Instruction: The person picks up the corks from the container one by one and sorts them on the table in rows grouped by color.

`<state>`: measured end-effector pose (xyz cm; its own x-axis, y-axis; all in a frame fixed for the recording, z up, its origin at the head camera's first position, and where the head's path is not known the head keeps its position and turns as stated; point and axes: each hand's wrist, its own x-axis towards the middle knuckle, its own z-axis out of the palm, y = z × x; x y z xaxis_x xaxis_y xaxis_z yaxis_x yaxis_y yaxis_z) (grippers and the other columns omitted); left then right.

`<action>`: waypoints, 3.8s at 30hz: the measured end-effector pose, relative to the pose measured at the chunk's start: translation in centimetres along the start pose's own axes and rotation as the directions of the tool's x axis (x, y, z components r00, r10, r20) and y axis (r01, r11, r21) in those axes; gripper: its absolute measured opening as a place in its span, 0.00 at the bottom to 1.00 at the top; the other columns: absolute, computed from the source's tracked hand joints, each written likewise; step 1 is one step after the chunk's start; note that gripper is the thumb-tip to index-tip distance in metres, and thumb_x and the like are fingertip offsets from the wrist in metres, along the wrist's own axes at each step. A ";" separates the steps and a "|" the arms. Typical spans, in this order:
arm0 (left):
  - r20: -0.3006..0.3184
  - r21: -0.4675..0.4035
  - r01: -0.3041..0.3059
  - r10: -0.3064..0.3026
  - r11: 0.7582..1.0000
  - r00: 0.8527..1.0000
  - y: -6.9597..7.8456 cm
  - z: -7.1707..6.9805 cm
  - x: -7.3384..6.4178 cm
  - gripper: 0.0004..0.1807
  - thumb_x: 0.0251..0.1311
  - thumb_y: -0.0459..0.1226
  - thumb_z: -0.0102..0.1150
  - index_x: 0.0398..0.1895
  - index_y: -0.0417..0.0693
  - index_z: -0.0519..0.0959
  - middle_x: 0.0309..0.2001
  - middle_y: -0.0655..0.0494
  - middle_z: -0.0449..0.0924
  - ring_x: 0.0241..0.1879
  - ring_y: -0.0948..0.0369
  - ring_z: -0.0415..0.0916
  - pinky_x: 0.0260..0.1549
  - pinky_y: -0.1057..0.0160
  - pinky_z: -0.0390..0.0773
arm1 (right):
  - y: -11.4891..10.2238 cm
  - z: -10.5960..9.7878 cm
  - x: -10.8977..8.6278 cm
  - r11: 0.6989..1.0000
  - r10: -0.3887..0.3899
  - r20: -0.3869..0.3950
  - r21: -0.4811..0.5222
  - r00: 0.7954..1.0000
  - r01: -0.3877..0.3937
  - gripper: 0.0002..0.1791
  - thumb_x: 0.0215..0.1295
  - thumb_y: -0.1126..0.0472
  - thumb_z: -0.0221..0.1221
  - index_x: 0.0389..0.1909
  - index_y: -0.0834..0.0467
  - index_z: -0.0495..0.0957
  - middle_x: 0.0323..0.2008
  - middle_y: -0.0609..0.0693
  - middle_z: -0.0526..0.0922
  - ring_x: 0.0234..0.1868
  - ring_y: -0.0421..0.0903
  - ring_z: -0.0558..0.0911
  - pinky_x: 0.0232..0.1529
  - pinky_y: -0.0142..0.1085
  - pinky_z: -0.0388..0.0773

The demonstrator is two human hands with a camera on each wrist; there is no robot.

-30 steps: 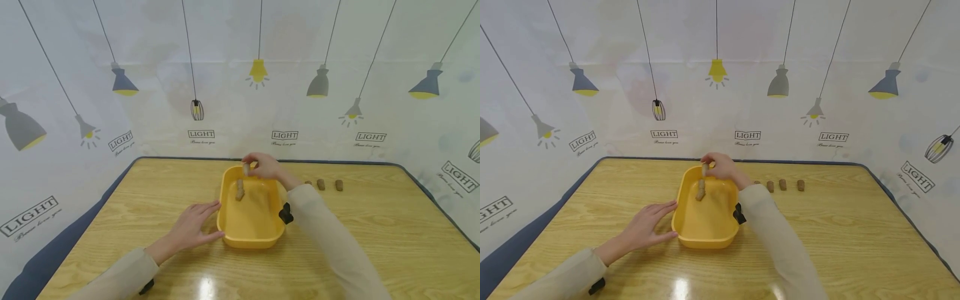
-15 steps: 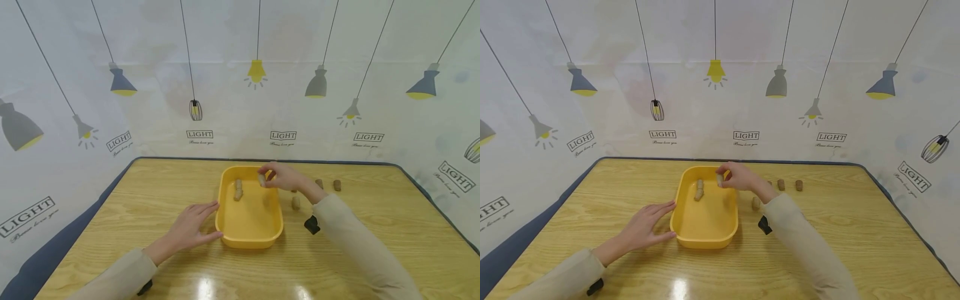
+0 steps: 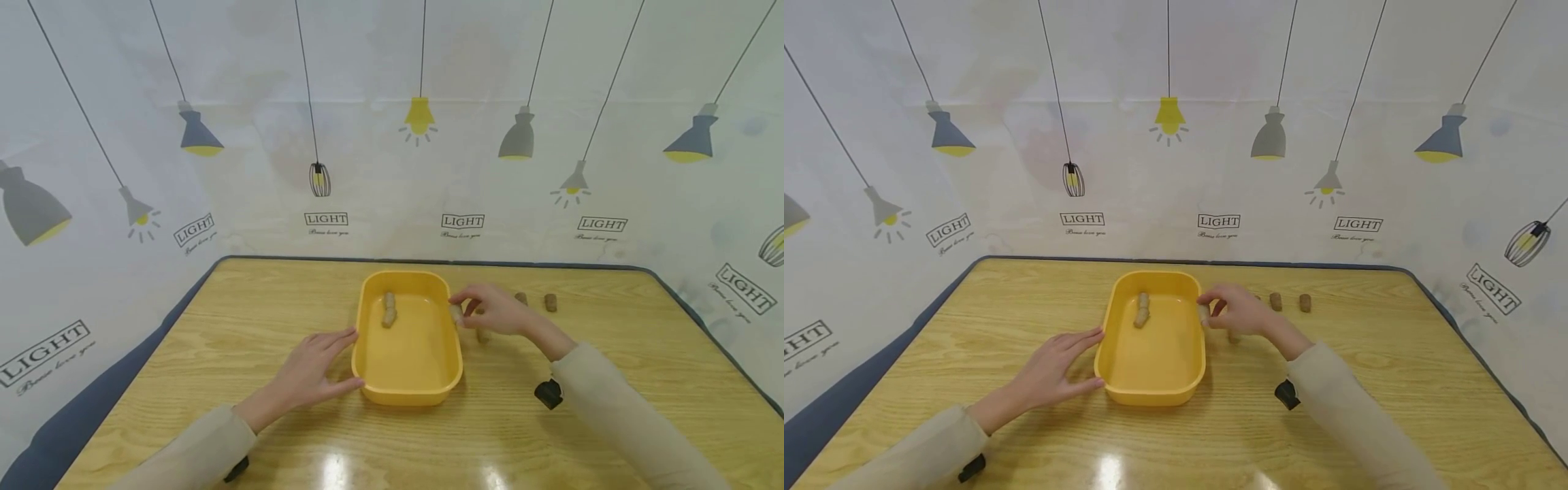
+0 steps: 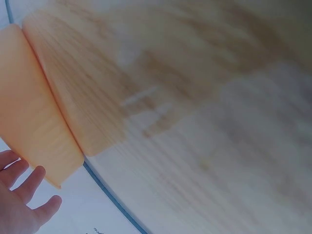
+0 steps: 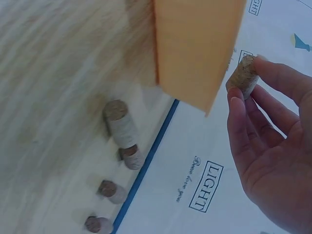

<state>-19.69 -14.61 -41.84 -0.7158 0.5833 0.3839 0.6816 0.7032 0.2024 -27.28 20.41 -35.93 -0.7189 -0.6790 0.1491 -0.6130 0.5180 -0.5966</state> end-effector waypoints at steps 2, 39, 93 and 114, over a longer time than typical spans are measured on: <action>0.000 -0.001 0.000 0.000 1.000 1.000 0.0 0.0 0.0 0.42 0.52 0.63 0.51 0.61 0.41 0.68 0.61 0.50 0.66 0.56 0.52 0.67 0.54 0.48 0.63 | 0.4 0.1 -0.7 1.000 -0.018 -0.006 0.000 1.000 0.018 0.20 0.57 0.68 0.60 0.49 0.72 0.72 0.45 0.62 0.77 0.36 0.49 0.80 0.40 0.48 0.76; 0.012 0.013 0.008 -0.009 1.000 1.000 -0.1 0.1 -0.1 0.42 0.52 0.63 0.51 0.62 0.43 0.67 0.62 0.52 0.65 0.57 0.53 0.66 0.54 0.48 0.64 | 6.6 0.1 -7.5 0.949 0.291 -0.063 0.143 0.955 -0.280 0.23 0.58 0.68 0.59 0.54 0.73 0.67 0.51 0.67 0.71 0.44 0.57 0.76 0.39 0.41 0.76; 0.014 -0.004 0.004 -0.004 1.000 1.000 0.2 -0.3 0.0 0.42 0.54 0.64 0.49 0.61 0.41 0.68 0.61 0.49 0.66 0.56 0.52 0.67 0.54 0.48 0.63 | 1.3 -2.6 -1.4 0.959 0.277 -0.122 0.091 0.953 -0.267 0.24 0.62 0.59 0.58 0.57 0.63 0.68 0.54 0.60 0.72 0.48 0.56 0.75 0.39 0.43 0.77; 0.026 -0.033 0.025 -0.024 0.999 0.999 0.0 -0.3 0.0 0.41 0.52 0.61 0.53 0.62 0.42 0.67 0.62 0.51 0.65 0.56 0.52 0.67 0.54 0.47 0.64 | -3.1 1.3 9.7 0.983 0.176 0.015 0.047 0.984 -0.177 0.23 0.60 0.61 0.59 0.55 0.65 0.70 0.50 0.61 0.74 0.46 0.53 0.75 0.50 0.42 0.72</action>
<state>-19.64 -14.72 -41.59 -0.7358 0.5767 0.3551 0.6681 0.7039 0.2411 -31.90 11.55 -33.64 -0.8108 -0.5846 0.0300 -0.4602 0.6048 -0.6500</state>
